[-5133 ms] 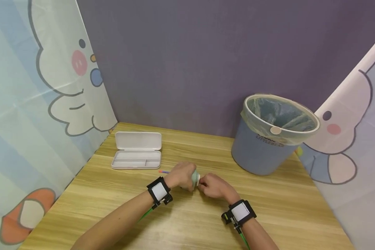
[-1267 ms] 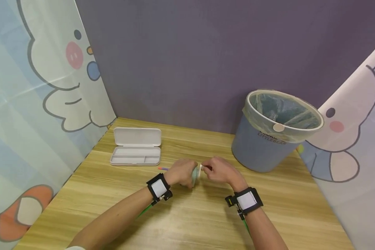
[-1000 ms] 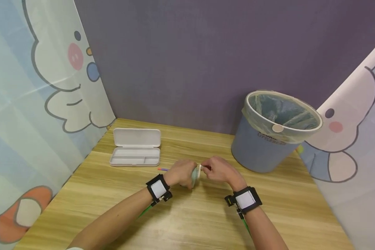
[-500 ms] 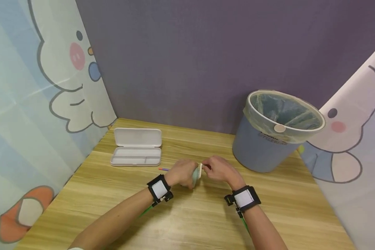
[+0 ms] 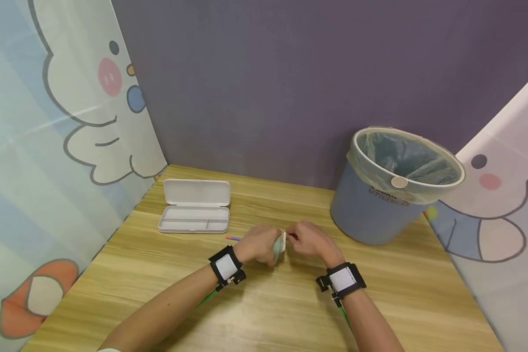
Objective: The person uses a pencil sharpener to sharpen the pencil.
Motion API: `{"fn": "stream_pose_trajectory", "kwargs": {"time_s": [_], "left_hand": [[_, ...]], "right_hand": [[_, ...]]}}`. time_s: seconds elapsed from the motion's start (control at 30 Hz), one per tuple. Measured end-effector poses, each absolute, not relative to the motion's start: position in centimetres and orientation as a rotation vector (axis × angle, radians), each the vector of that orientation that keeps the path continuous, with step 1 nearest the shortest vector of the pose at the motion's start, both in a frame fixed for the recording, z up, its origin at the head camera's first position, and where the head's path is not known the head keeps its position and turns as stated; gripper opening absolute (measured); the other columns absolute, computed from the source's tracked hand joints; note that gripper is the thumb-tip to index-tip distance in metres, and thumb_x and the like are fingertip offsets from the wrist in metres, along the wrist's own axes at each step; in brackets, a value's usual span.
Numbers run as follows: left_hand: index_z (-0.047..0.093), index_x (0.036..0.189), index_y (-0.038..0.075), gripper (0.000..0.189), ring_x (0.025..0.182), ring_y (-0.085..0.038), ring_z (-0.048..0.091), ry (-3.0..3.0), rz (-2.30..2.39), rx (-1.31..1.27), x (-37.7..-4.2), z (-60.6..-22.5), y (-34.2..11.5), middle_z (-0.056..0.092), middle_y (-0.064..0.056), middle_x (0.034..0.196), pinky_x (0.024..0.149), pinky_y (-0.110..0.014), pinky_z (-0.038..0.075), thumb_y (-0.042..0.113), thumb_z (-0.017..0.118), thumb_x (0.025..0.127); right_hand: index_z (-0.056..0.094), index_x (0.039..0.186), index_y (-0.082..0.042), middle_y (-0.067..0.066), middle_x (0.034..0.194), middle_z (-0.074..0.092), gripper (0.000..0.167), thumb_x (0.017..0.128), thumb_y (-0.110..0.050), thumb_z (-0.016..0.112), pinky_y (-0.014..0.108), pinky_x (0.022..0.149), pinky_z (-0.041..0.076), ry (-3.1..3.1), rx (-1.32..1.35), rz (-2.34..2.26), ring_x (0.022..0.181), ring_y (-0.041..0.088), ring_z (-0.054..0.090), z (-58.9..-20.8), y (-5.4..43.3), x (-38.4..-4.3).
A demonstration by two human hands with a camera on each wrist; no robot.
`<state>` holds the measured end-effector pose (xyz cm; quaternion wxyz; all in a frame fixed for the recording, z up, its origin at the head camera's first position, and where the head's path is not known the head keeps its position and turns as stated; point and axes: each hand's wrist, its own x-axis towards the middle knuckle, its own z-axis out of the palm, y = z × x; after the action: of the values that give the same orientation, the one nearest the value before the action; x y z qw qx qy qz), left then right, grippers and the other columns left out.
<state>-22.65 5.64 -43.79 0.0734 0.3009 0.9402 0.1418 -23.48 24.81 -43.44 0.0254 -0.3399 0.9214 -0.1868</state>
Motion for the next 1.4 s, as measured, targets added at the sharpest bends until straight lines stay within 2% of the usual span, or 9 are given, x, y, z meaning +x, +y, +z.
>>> {"fn": "stream_pose_trajectory", "kwargs": {"time_s": [0.37,0.57,0.8,1.0,1.4], "left_hand": [[0.066,0.086,0.016,0.044,0.067,-0.012,0.054,2.824,0.432,0.908,-22.7,-43.8,5.5,0.06,0.006,0.076,0.055,-0.026,0.045,0.02,0.099,0.057],[0.065,0.079,0.016,0.041,0.061,-0.012,0.054,2.801,0.437,0.905,-22.5,-43.6,5.5,0.06,0.005,0.072,0.051,-0.025,0.045,0.021,0.1,0.058],[0.066,0.083,0.016,0.044,0.064,-0.012,0.055,2.828,0.398,0.91,-22.6,-43.9,5.6,0.061,0.005,0.075,0.053,-0.025,0.046,0.023,0.101,0.057],[0.065,0.079,0.016,0.042,0.063,-0.012,0.054,2.82,0.415,0.901,-22.6,-43.8,5.6,0.06,0.006,0.073,0.051,-0.025,0.046,0.023,0.1,0.056],[0.065,0.079,0.016,0.043,0.062,-0.011,0.054,2.815,0.441,0.886,-22.2,-43.5,5.4,0.059,0.006,0.072,0.051,-0.025,0.045,0.023,0.101,0.057]], "right_hand": [[0.048,0.065,-0.022,-0.014,0.059,0.032,0.036,0.095,-0.005,0.059,0.018,0.051,0.026,2.846,-1.076,-0.513,0.05,-0.002,0.029,-44.9,24.6,-23.5],[0.051,0.065,-0.021,-0.015,0.058,0.032,0.035,0.094,-0.004,0.058,0.018,0.049,0.026,2.812,-1.101,-0.56,0.049,-0.002,0.028,-45.5,24.7,-23.0],[0.048,0.066,-0.02,-0.013,0.058,0.034,0.035,0.096,-0.003,0.055,0.018,0.051,0.026,2.786,-1.078,-0.551,0.048,-0.001,0.029,-45.9,24.5,-22.7],[0.049,0.066,-0.02,-0.013,0.058,0.035,0.034,0.096,-0.004,0.055,0.019,0.05,0.027,2.83,-1.076,-0.489,0.049,0.0,0.03,-46.0,24.4,-22.4],[0.057,0.074,-0.016,-0.012,0.06,0.04,0.028,0.098,-0.004,0.053,0.019,0.051,0.032,2.775,-1.041,-0.534,0.05,-0.001,0.034,-46.3,24.5,-21.8]]}}
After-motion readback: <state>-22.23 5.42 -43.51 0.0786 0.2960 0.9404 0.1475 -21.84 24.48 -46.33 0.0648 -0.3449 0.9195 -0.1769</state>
